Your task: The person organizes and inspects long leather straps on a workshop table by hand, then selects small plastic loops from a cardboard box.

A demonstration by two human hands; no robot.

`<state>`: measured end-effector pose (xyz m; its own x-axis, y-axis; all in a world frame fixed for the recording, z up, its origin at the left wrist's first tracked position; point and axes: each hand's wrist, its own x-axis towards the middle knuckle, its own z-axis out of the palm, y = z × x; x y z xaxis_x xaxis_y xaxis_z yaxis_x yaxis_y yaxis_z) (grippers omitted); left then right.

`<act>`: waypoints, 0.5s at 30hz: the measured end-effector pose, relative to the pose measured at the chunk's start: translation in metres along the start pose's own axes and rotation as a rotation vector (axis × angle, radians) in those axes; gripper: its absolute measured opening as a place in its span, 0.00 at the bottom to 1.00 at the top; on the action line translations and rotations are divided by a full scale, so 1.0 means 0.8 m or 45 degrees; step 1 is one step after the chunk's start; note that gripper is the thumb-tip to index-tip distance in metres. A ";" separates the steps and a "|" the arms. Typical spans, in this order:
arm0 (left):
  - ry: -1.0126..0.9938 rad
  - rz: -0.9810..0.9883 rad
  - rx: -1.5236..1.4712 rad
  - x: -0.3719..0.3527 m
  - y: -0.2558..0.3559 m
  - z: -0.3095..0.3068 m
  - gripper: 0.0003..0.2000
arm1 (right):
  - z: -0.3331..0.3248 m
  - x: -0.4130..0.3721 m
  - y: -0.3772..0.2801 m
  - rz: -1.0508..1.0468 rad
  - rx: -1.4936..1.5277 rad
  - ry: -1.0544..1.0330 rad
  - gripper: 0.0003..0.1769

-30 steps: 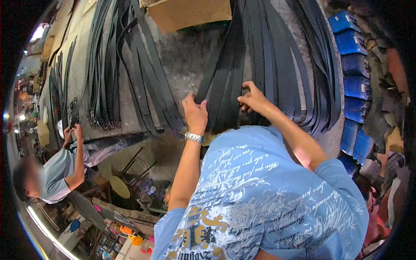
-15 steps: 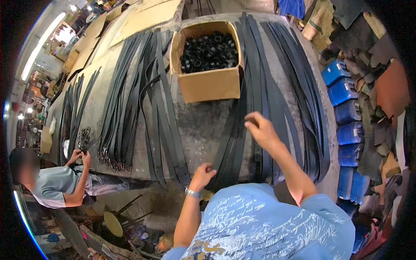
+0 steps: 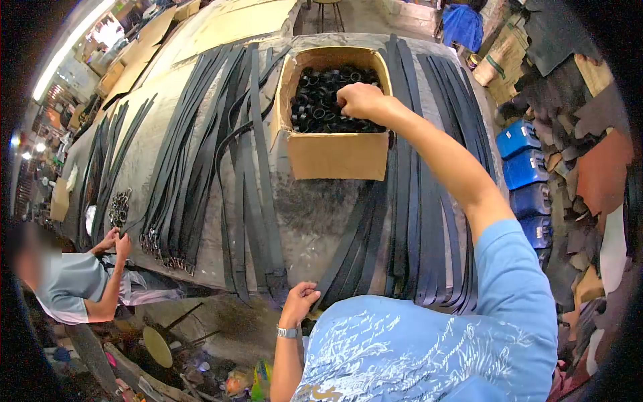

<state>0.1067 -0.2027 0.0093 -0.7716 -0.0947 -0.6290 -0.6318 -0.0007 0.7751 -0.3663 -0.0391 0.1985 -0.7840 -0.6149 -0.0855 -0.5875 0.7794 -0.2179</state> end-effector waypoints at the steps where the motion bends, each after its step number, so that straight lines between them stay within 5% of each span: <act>1: 0.000 -0.022 -0.056 0.001 -0.007 0.000 0.17 | 0.007 0.012 -0.005 -0.015 -0.099 -0.097 0.15; 8: 0.028 0.041 -0.093 0.003 -0.020 -0.006 0.16 | 0.048 0.047 -0.010 -0.025 -0.302 -0.180 0.14; 12: 0.049 0.025 -0.126 0.005 -0.019 -0.012 0.16 | 0.005 0.046 0.007 0.000 0.082 0.117 0.16; 15: 0.046 0.015 -0.140 0.003 -0.015 -0.013 0.15 | -0.010 0.034 0.019 0.042 0.111 0.032 0.18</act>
<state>0.1134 -0.2135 -0.0011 -0.7743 -0.1308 -0.6191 -0.6096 -0.1084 0.7853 -0.3981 -0.0431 0.2007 -0.8082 -0.5847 -0.0702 -0.5422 0.7853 -0.2989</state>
